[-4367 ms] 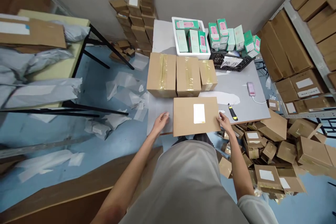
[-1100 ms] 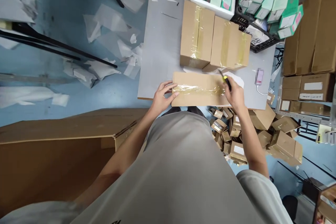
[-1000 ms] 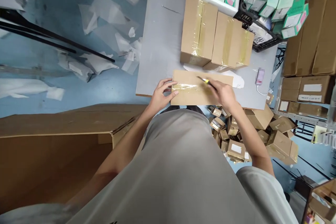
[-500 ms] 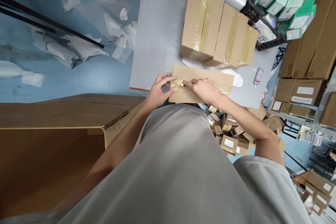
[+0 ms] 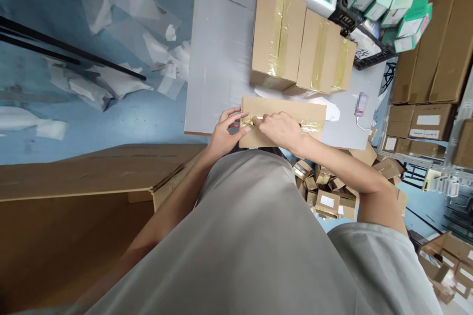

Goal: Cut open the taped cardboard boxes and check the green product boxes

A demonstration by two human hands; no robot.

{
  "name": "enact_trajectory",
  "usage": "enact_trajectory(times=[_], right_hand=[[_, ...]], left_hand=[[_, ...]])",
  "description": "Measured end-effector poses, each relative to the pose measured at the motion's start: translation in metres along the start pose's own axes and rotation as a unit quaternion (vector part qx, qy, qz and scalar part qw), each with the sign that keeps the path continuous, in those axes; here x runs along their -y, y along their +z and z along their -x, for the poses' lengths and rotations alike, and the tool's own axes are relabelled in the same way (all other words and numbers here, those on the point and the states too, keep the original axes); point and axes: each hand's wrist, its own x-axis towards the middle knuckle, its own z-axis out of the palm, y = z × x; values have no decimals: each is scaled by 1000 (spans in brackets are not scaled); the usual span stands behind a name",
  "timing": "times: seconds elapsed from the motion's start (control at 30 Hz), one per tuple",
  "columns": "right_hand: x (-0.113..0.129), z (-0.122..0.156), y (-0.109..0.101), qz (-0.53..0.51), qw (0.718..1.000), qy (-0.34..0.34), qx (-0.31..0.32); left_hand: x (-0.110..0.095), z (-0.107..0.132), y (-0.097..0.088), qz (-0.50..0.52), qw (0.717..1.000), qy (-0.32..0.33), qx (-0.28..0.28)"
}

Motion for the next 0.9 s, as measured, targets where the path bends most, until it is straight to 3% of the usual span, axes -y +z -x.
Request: enact_trajectory(times=[0.27, 0.47, 0.63, 0.9], right_hand=[[7, 6, -5, -11, 1000, 12, 4], [-9, 19, 11, -12, 1000, 13, -3], [-51, 52, 41, -7, 999, 41, 13], [-147, 126, 107, -12, 996, 82, 43]], left_hand=[[-3, 0, 0, 3, 1000, -13, -15], [-6, 2, 5, 8, 999, -33, -42], [-9, 1, 18, 21, 994, -70, -83], [-16, -4, 38, -2, 976, -131, -174]])
